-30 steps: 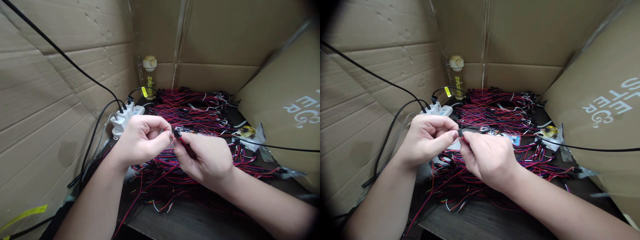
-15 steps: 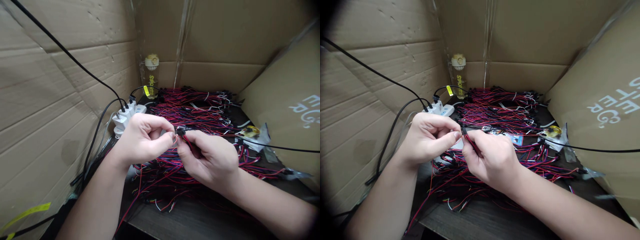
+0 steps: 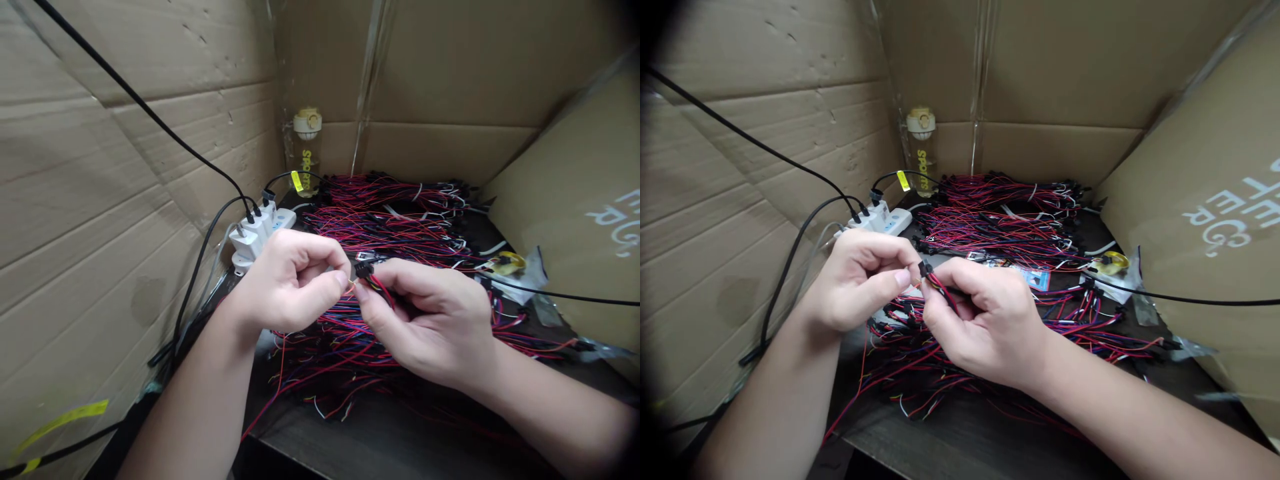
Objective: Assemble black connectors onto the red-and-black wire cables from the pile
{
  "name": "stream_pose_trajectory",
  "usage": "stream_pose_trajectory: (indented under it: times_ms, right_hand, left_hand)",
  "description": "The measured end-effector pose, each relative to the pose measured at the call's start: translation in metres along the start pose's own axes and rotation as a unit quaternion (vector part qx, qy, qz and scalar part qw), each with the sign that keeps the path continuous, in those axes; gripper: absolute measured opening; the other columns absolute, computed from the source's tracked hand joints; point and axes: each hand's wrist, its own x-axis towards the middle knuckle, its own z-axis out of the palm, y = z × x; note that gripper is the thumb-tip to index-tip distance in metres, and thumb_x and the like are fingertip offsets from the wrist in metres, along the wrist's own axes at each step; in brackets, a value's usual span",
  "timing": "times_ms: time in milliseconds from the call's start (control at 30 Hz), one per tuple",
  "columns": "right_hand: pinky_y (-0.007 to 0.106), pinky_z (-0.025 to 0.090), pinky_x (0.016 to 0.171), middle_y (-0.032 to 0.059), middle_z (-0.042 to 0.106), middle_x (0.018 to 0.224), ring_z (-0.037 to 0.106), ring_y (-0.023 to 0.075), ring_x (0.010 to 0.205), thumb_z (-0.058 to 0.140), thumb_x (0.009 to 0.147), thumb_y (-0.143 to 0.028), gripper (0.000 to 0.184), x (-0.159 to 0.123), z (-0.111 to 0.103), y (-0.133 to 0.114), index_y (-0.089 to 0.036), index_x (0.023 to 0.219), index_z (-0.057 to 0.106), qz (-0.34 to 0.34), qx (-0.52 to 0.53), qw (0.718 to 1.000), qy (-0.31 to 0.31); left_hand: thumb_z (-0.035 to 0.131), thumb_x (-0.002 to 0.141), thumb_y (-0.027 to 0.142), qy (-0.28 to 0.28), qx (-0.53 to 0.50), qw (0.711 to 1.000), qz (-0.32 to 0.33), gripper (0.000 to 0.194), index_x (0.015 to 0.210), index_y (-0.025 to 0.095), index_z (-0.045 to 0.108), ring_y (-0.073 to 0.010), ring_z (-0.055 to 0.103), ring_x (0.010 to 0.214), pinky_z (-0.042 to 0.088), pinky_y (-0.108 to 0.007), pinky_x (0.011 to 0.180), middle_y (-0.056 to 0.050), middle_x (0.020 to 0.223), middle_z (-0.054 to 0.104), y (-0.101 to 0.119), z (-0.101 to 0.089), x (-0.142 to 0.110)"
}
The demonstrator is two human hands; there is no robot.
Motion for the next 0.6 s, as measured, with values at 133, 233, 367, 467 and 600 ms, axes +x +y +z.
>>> stream_pose_trajectory:
  times_ms: [133, 233, 367, 467, 600]
  right_hand:
    - [0.018, 0.024, 0.037, -0.0085, 0.039, 0.048, 0.032, 0.0045, 0.039, 0.064, 0.082, -0.009, 0.019, -0.0005, -0.0019, 0.0001, -0.018, 0.067, 0.058, 0.003, 0.0, 1.0, -0.013]
    - [0.018, 0.025, 0.038, -0.0084, 0.04, 0.049, 0.032, 0.0046, 0.04, 0.064, 0.081, -0.008, 0.016, 0.0005, -0.0028, -0.0002, -0.018, 0.069, 0.06, 0.0, 0.005, 1.0, -0.017]
    - [0.018, 0.024, 0.036, -0.0092, 0.039, 0.049, 0.032, 0.0037, 0.039, 0.065, 0.081, -0.007, 0.015, 0.0022, -0.0038, -0.0012, -0.017, 0.07, 0.061, 0.0, 0.009, 1.0, -0.015]
    - [0.019, 0.024, 0.036, -0.0091, 0.039, 0.049, 0.032, 0.0041, 0.04, 0.064, 0.082, -0.008, 0.017, 0.0016, -0.0043, -0.0014, -0.018, 0.069, 0.059, -0.001, 0.01, 1.0, -0.016]
    - [0.019, 0.027, 0.038, -0.0072, 0.046, 0.053, 0.035, 0.0047, 0.042, 0.063, 0.082, -0.008, 0.014, -0.0009, -0.0043, -0.0007, -0.018, 0.072, 0.062, -0.01, 0.008, 1.0, -0.025]
  left_hand:
    - [0.069, 0.082, 0.029, -0.018, -0.007, 1.0, 0.004, 0.018, 0.071, 0.015, 0.068, -0.0062, 0.031, 0.04, 0.022, -0.021, 0.038, 0.005, 0.045, 0.04, -0.0007, -0.0026, -0.0012]
    - [0.072, 0.08, 0.026, -0.017, -0.011, 1.0, 0.0, 0.015, 0.071, 0.015, 0.068, -0.0054, 0.028, 0.038, 0.018, -0.021, 0.037, 0.005, 0.043, 0.038, 0.0003, -0.0028, -0.0015]
    - [0.067, 0.084, 0.027, -0.01, -0.022, 1.0, -0.007, 0.018, 0.071, 0.014, 0.068, -0.0057, 0.031, 0.038, 0.021, -0.021, 0.037, 0.004, 0.045, 0.042, 0.0014, -0.0025, -0.0014]
    - [0.067, 0.084, 0.026, -0.002, -0.026, 1.0, -0.011, 0.018, 0.07, 0.014, 0.068, -0.0063, 0.036, 0.04, 0.025, -0.02, 0.038, 0.002, 0.049, 0.049, 0.0018, -0.0025, -0.0007]
    - [0.068, 0.081, 0.024, -0.002, -0.038, 0.999, -0.011, 0.016, 0.07, 0.013, 0.069, -0.0072, 0.043, 0.043, 0.03, -0.019, 0.039, -0.002, 0.055, 0.058, 0.0022, -0.003, 0.0007]
